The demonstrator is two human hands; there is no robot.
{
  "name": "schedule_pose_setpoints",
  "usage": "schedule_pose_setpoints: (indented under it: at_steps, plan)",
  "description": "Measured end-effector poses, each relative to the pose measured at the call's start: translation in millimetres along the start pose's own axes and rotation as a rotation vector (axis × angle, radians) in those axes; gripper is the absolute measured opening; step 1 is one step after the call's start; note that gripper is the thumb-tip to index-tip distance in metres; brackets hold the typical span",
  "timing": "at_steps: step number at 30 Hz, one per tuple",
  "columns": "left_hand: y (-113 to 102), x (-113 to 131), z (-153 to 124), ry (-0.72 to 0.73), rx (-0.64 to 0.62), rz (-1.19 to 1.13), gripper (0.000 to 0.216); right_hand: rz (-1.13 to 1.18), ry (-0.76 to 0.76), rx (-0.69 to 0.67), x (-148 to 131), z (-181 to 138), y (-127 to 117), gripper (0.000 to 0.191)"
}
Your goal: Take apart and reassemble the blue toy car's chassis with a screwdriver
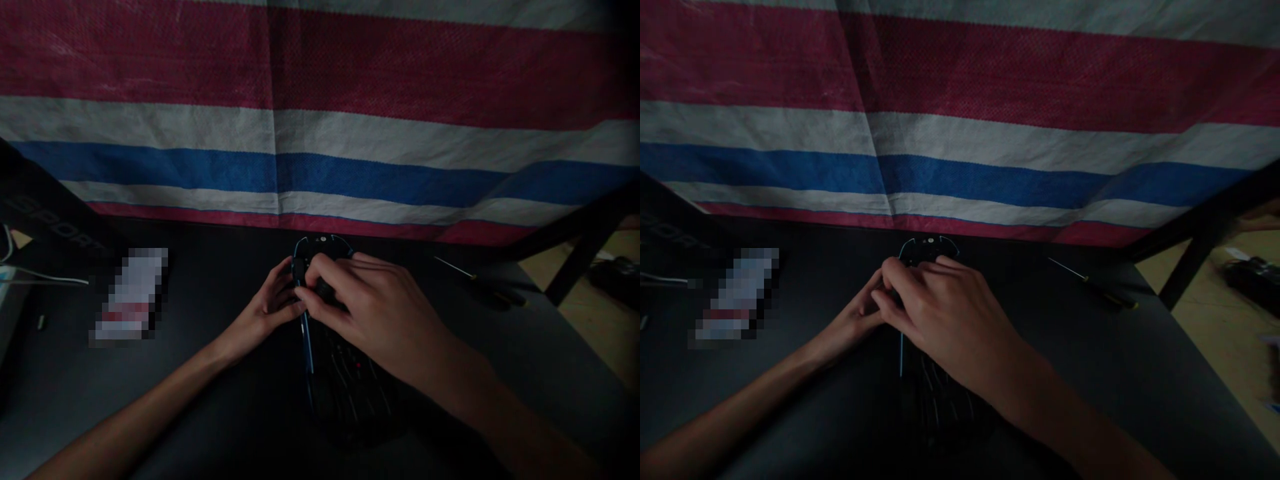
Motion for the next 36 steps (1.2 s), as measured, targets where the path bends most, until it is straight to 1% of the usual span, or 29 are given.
schedule_pose_setpoints:
  at_steps: [4,7,9,10,12,15,17,19,21,24,26,28,29,31,32,35,36]
  plan:
    - [0.4,1.4,0.0,0.017,-0.008,0.026,0.089,0.105,-0.052,-0.065,-2.0,-1.1,2.8,0.004]
    - [-0.6,-0.7,1.4,0.037,-0.02,0.015,0.088,0.15,-0.053,-0.067,0.1,-2.3,1.3,0.013]
    - [-1.9,-3.0,2.1,0.035,-0.013,0.002,0.088,0.138,-0.05,-0.07,0.5,-2.4,0.7,0.016]
    - [-2.2,-3.7,2.2,0.033,-0.008,-0.002,0.089,0.115,-0.049,-0.069,0.3,-2.4,0.4,0.014]
    - [-1.8,-3.7,1.9,0.031,-0.002,-0.011,0.091,0.04,-0.037,-0.053,0.6,-2.2,-0.4,0.004]
    - [0.9,-1.7,0.8,0.03,-0.009,-0.029,0.087,-0.042,-0.002,0.005,3.1,-2.4,-2.6,0.015]
    - [1.8,-1.0,0.7,0.036,-0.015,-0.034,0.085,-0.009,-0.021,0.006,2.6,-2.4,-1.8,0.012]
    - [1.0,-1.8,1.2,0.046,-0.018,-0.038,0.087,0.044,-0.07,-0.009,-0.3,-2.0,-0.8,0.007]
    - [-0.8,-3.6,2.1,0.054,-0.017,-0.035,0.088,0.066,-0.106,-0.016,-3.3,-1.4,-1.1,0.008]
    - [-2.5,-4.2,2.3,0.075,-0.016,-0.02,0.086,0.055,-0.108,-0.03,-4.7,-0.8,-1.7,0.009]
    - [-1.8,-3.4,1.7,0.076,-0.023,-0.013,0.082,0.02,-0.08,-0.027,-2.2,-0.7,-2.5,0.007]
    - [-0.9,-2.7,1.2,0.066,-0.023,-0.009,0.078,0.001,-0.056,-0.03,1.4,-0.9,-2.9,0.011]
    - [-0.7,-2.7,1.2,0.06,-0.02,-0.01,0.078,0.014,-0.056,-0.04,2.7,-1.0,-2.8,0.012]
    - [-0.3,-3.3,1.8,0.056,-0.025,-0.024,0.079,0.065,-0.082,-0.071,3.4,-1.4,-2.4,0.006]
    - [-0.2,-4.1,2.4,0.056,-0.031,-0.035,0.082,0.089,-0.101,-0.083,3.1,-1.5,-2.5,0.008]
    - [-2.3,-7.2,3.6,0.054,-0.026,-0.057,0.088,0.099,-0.118,-0.081,3.1,-1.1,-4.0,0.022]
    - [-3.3,-7.8,3.7,0.055,-0.017,-0.057,0.088,0.088,-0.113,-0.076,3.7,-0.8,-3.9,0.023]
Point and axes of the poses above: each hand's wrist, its own z-axis towards the middle knuckle, its own y-axis out of the palm, x = y × z, the point moved 6 cm from there along z, towards the middle knuckle, and after that the axes turned 5 degrees about -z, right-handed, at the moved point
